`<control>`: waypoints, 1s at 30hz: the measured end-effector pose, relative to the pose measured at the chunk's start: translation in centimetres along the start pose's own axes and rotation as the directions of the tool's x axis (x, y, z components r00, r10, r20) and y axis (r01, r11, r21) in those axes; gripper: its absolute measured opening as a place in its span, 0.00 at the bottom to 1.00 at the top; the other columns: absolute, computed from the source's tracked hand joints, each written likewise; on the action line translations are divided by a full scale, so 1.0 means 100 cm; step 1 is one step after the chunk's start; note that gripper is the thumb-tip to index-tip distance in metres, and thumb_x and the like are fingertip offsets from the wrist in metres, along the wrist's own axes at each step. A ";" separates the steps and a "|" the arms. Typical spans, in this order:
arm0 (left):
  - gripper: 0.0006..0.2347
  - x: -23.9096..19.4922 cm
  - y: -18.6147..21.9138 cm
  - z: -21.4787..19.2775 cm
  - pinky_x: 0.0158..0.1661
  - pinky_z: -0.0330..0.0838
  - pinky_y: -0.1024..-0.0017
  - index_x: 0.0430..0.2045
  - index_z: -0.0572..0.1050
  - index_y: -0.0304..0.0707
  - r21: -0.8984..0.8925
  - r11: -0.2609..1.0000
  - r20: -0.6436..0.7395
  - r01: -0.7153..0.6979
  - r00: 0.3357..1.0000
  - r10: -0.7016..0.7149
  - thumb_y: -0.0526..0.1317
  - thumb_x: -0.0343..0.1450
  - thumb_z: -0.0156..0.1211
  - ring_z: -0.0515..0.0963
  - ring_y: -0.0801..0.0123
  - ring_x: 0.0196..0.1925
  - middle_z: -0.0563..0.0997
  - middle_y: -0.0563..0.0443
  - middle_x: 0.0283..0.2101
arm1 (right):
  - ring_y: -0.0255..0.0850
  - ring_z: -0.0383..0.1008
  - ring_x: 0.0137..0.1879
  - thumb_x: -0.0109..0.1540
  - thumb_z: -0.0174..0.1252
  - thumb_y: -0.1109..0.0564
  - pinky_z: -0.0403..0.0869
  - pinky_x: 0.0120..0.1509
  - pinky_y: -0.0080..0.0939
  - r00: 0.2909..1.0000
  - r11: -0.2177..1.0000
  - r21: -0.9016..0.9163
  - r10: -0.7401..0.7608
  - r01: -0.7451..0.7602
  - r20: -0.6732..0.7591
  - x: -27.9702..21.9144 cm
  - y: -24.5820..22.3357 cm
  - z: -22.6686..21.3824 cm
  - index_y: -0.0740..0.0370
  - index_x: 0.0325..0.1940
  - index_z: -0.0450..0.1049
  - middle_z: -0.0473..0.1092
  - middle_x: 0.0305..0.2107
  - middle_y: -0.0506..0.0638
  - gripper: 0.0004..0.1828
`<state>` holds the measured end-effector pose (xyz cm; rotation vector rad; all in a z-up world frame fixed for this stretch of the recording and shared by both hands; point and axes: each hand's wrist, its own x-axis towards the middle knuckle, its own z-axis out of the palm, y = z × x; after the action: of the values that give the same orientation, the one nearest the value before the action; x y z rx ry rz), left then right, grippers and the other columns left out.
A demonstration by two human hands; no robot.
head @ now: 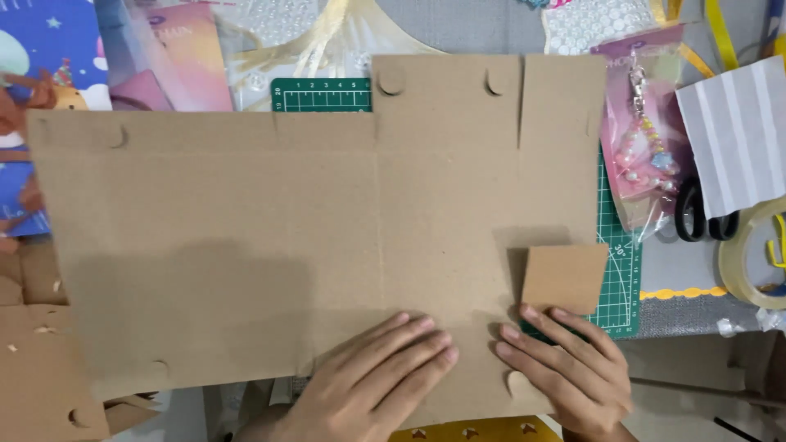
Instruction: The person folds a flat cardboard sheet along pre-scored lines to form a box. They tuck side flaps into slots and fold the top flaps inward to create a closed box. The person repeats the folding process on a second sheet.
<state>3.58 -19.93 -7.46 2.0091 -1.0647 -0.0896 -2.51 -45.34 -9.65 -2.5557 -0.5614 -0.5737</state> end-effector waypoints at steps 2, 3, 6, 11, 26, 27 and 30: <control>0.20 0.000 0.002 0.010 0.59 0.79 0.53 0.48 0.80 0.25 -0.050 0.999 -0.088 -0.005 0.996 0.001 0.41 0.82 0.38 0.84 0.48 0.55 0.84 0.36 0.51 | 0.45 0.82 0.55 0.71 0.37 0.52 0.76 0.64 0.47 0.990 0.987 0.078 0.134 -0.138 0.051 -0.008 -0.001 -0.004 0.59 0.42 0.80 0.80 0.41 0.48 0.23; 0.12 -0.002 0.002 0.018 0.55 0.83 0.60 0.49 0.78 0.26 0.017 0.999 -0.147 0.030 0.989 -0.027 0.37 0.78 0.53 0.86 0.55 0.52 0.86 0.39 0.48 | 0.44 0.83 0.50 0.66 0.49 0.57 0.79 0.61 0.47 0.989 0.982 0.114 0.150 -0.149 0.002 -0.019 0.007 0.000 0.62 0.41 0.78 0.80 0.39 0.50 0.12; 0.17 -0.002 0.010 0.031 0.49 0.86 0.71 0.55 0.71 0.28 0.091 0.974 -0.219 0.208 0.958 -0.184 0.36 0.74 0.66 0.88 0.67 0.46 0.86 0.46 0.47 | 0.46 0.82 0.46 0.63 0.61 0.63 0.80 0.56 0.44 0.966 0.961 0.123 0.256 -0.249 -0.045 -0.023 0.011 0.005 0.67 0.43 0.75 0.79 0.37 0.52 0.06; 0.32 0.007 0.010 0.046 0.42 0.82 0.72 0.69 0.54 0.34 0.153 0.847 -0.235 0.509 0.851 -0.469 0.42 0.73 0.67 0.85 0.66 0.45 0.83 0.46 0.51 | 0.40 0.69 0.34 0.63 0.66 0.57 0.73 0.46 0.38 0.913 0.914 -0.022 0.406 -0.406 0.042 0.005 0.011 0.000 0.70 0.48 0.73 0.71 0.34 0.54 0.16; 0.15 0.017 0.021 0.055 0.70 0.75 0.70 0.62 0.70 0.28 0.792 0.602 0.018 -0.096 0.991 0.135 0.38 0.86 0.40 0.78 0.60 0.68 0.75 0.40 0.64 | 0.42 0.72 0.53 0.58 0.66 0.59 0.71 0.65 0.41 0.868 0.911 0.108 0.338 -0.399 0.363 0.023 0.040 -0.012 0.66 0.65 0.65 0.68 0.60 0.59 0.33; 0.17 0.015 0.020 0.053 0.71 0.74 0.73 0.61 0.70 0.27 0.841 0.528 0.050 -0.121 0.988 0.147 0.44 0.87 0.40 0.77 0.62 0.68 0.76 0.41 0.63 | 0.43 0.73 0.53 0.57 0.67 0.59 0.71 0.66 0.42 0.872 0.910 0.090 0.355 -0.405 0.338 0.020 0.040 -0.010 0.67 0.64 0.65 0.69 0.60 0.59 0.33; 0.23 0.005 0.014 0.051 0.71 0.70 0.75 0.62 0.70 0.28 0.871 0.473 0.082 -0.134 0.988 0.129 0.54 0.88 0.41 0.76 0.65 0.68 0.76 0.43 0.64 | 0.44 0.73 0.54 0.57 0.69 0.59 0.70 0.68 0.44 0.869 0.904 0.056 0.388 -0.424 0.307 0.018 0.039 -0.010 0.68 0.63 0.67 0.69 0.59 0.59 0.32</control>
<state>0.81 -23.98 -9.64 2.8082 -1.4403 0.6961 0.56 -48.49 -9.31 -2.5465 -0.1266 -0.0127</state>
